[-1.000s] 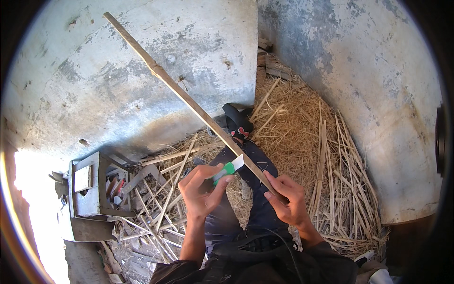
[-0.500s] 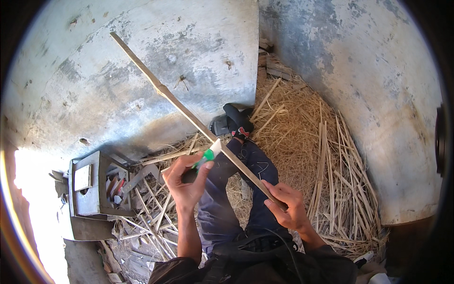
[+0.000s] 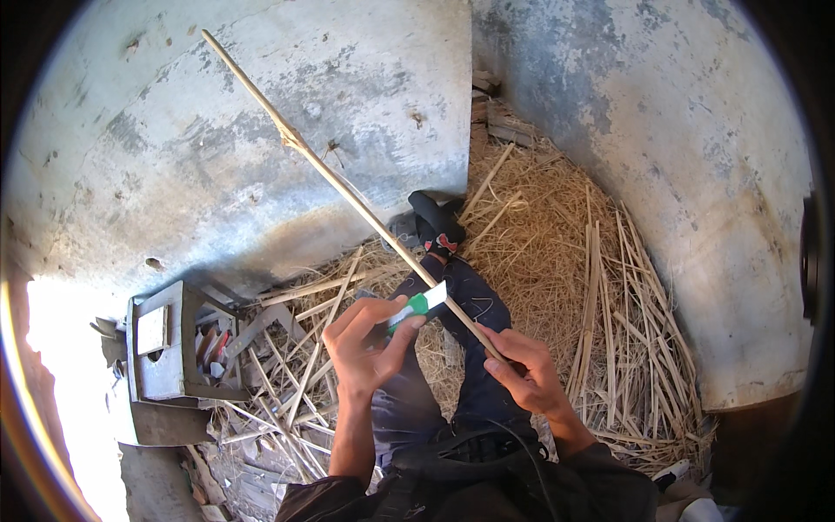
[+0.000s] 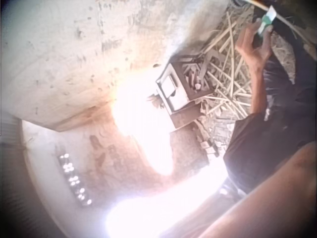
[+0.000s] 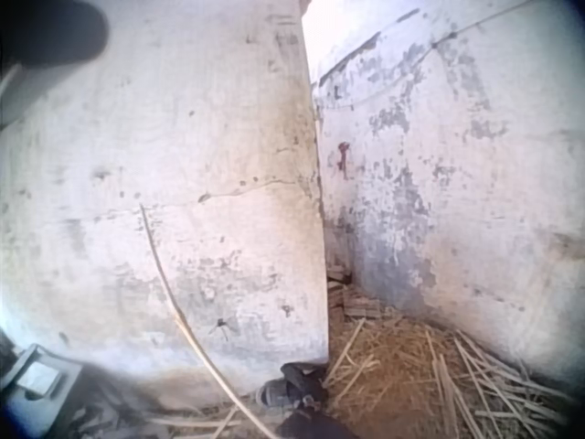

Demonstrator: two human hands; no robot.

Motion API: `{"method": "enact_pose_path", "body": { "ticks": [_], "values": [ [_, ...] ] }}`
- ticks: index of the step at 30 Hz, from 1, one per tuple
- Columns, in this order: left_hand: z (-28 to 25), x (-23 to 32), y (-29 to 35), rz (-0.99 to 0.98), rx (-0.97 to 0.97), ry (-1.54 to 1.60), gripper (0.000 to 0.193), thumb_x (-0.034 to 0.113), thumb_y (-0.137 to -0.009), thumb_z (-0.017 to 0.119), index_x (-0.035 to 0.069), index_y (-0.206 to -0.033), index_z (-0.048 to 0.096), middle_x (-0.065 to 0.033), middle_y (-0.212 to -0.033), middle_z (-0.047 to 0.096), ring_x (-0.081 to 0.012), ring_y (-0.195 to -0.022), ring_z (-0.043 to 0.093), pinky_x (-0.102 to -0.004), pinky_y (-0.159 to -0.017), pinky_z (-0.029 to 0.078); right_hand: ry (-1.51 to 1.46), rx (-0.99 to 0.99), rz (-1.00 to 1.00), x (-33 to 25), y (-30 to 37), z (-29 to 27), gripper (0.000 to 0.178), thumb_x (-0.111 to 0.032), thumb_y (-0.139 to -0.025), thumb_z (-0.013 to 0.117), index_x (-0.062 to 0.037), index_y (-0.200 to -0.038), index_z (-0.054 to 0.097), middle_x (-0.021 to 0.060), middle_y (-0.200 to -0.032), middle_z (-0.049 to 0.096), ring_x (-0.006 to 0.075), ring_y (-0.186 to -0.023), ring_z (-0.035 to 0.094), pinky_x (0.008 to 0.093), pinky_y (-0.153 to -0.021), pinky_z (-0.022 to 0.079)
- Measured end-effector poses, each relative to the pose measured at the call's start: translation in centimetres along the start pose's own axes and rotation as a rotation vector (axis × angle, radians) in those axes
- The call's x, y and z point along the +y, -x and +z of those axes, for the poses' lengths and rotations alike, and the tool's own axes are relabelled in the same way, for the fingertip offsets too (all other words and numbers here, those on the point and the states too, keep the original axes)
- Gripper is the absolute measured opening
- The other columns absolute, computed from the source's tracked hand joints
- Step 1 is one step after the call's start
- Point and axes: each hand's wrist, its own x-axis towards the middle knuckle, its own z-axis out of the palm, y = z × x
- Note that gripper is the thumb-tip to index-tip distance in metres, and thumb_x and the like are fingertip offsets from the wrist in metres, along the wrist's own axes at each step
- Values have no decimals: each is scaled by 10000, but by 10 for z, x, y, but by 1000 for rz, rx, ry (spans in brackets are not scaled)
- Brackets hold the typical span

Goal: The person sits on the floor and uses a green utility knife to shave the surface of a long bamboo stick. They hold the stick with their left hand and scrape along its length with the knife in their right hand, producing thin wood shavings that fall onto the floor.

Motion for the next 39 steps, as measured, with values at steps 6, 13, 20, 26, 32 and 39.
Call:
{"method": "enact_pose_path", "body": {
  "ticks": [6, 13, 20, 26, 32, 39],
  "values": [
    [1, -3, 2, 21, 9, -13, 225, 41, -760, 928, -4, -920, 777, -126, -872, 785, -186, -785, 757, -296, -700, 565, 37, 3, -39, 0, 3, -1, 516, -31, -979, 679, 4, -1490, 620, 36, -838, 575, 124, -706, 521, 291, -624, 404],
    [1, -4, -1, 66, 6, -41, 239, 48, -744, 937, -6, -915, 779, -133, -871, 785, -196, -762, 755, -292, -683, 567, -10, -13, 25, 0, 8, -3, 522, -21, -970, 681, 9, -1488, 620, 27, -821, 556, 120, -695, 503, 295, -611, 389],
    [-3, -3, -4, 60, -9, -50, 252, 54, -730, 945, -9, -923, 796, -133, -881, 789, -198, -770, 753, -298, -693, 571, -3, -23, 32, -1, 11, -4, 522, -12, -972, 677, 8, -1491, 618, 22, -832, 557, 108, -695, 497, 288, -597, 376],
    [-2, -6, -4, 96, 15, -69, 231, 35, -747, 936, -8, -922, 791, -123, -860, 786, -189, -770, 748, -291, -689, 560, -16, -9, 27, -4, 10, -4, 521, -13, -974, 682, 14, -1490, 616, 16, -826, 545, 103, -697, 492, 279, -609, 383],
    [-30, -39, -31, 18, 277, -155, 218, 85, -862, 893, 2, -1044, 807, -65, -765, 750, -59, -603, 624, -232, -502, 393, -13, -98, 56, 2, 28, -4, 469, -56, -1004, 675, 35, -1462, 634, 11, -829, 533, 102, -709, 505, 270, -633, 404],
    [-39, -62, -29, -119, 311, 2, 189, 111, -892, 893, 6, -1016, 798, 64, -658, 601, 1, -556, 394, -221, -518, 212, -70, -76, 172, 7, 39, 1, 475, -62, -1013, 669, 22, -1478, 626, 6, -840, 542, 97, -736, 505, 270, -649, 404]
  ]
}}
